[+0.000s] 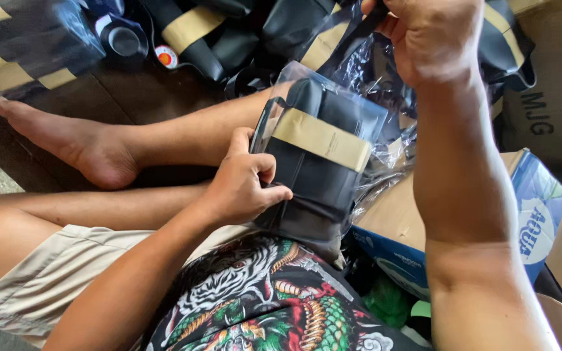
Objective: The person sits cross-legged on the floor and ties a black ribbon around a black toiletry bag inside a clear plastic sleeve. They wrap the ribbon, form a bow, and adjust the loops and tails to secure the package.
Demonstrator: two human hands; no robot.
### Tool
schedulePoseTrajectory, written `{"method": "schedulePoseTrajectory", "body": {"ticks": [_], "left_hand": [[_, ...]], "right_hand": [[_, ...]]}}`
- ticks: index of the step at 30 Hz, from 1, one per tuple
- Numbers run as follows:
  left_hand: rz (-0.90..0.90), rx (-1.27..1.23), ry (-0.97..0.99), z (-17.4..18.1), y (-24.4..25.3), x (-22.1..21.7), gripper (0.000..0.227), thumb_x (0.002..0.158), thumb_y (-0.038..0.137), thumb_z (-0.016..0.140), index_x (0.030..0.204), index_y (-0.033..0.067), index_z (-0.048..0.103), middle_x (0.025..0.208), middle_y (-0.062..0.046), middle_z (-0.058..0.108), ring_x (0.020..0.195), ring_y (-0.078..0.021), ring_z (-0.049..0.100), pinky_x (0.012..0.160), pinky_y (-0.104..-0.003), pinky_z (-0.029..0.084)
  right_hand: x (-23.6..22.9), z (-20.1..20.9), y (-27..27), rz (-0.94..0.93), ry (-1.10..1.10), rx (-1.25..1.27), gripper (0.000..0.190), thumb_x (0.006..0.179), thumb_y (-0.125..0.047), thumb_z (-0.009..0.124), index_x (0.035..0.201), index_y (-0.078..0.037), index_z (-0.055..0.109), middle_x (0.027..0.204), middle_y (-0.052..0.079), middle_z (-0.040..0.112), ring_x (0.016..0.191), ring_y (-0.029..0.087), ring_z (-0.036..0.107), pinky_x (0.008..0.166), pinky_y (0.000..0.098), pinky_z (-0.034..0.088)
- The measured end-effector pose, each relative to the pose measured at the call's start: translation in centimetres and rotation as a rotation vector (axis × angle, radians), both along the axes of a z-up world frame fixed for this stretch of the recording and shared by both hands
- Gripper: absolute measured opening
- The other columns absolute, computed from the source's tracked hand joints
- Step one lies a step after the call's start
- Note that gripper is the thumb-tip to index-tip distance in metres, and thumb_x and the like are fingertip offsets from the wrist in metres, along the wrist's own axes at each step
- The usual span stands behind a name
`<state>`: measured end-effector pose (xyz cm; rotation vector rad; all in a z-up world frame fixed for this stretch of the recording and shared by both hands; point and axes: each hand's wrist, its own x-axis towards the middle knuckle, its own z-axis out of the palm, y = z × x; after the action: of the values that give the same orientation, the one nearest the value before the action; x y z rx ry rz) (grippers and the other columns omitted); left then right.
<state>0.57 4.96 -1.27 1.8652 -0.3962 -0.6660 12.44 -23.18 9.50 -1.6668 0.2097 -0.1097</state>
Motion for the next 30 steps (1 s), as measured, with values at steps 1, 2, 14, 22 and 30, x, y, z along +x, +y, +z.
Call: {"method": "schedulePoseTrajectory", "body": {"ticks": [1,2,14,22,30], "left_hand": [[-0.002,-0.001,0.010,-0.7,-0.3,-0.3,0.047,0.065,0.029,0.096,0.062,0.0172,0.050,0.128,-0.010,0.041,0.082,-0.0175,0.059,0.080,-0.028,0.049],[0.045,-0.032,-0.018,-1.4,-0.7,-0.7,0.048,0.065,0.028,0.095,0.062,0.0168,0.048,0.124,-0.011,0.040,0.084,-0.0178,0.056,0.082,-0.028,0.049],[0.268,-0.112,-0.145,-1.6,-3.6,-2.0,0.049,0.067,0.024,0.096,0.065,0.0148,0.048,0.124,-0.020,0.042,0.095,-0.0255,0.057,0.086,-0.033,0.047],[0.254,-0.045,-0.260,-1.7,-3.5,-1.8,0.030,0.071,0.018,0.085,0.069,0.0126,0.056,0.133,-0.022,0.039,0.118,-0.0483,0.054,0.097,-0.045,0.048],[0.050,0.069,-0.751,1.1,-2.1,-0.2,0.032,0.072,0.020,0.087,0.068,0.0113,0.056,0.090,-0.010,0.049,0.087,-0.0380,0.060,0.076,-0.047,0.053]], "right_hand": [[-0.8,0.1,0.3,-0.002,0.010,-0.001,0.023,0.095,0.015,0.066,0.091,-0.007,0.066,0.094,0.006,0.071,0.083,0.019,0.074,0.072,0.0284,0.065],[-1.5,0.2,0.6,0.135,-0.150,-0.048,0.020,0.105,0.015,0.059,0.101,-0.004,0.062,0.101,0.011,0.068,0.089,0.023,0.072,0.079,0.0320,0.066],[-15.3,0.5,8.0,-0.023,-0.205,-0.008,0.087,0.092,0.010,0.073,0.164,0.000,0.025,0.098,0.019,0.073,0.097,0.028,0.077,0.108,0.0441,0.068],[-20.0,-3.1,11.0,-0.120,-0.549,-0.722,0.006,0.089,-0.003,0.080,0.093,0.002,0.079,0.085,0.022,0.072,0.086,0.044,0.074,0.079,0.0524,0.062],[-23.4,-5.6,12.0,-0.061,-0.668,-1.034,0.026,0.094,-0.027,0.075,0.101,-0.002,0.081,0.103,0.016,0.075,0.091,0.038,0.069,0.081,0.0507,0.059]]}}
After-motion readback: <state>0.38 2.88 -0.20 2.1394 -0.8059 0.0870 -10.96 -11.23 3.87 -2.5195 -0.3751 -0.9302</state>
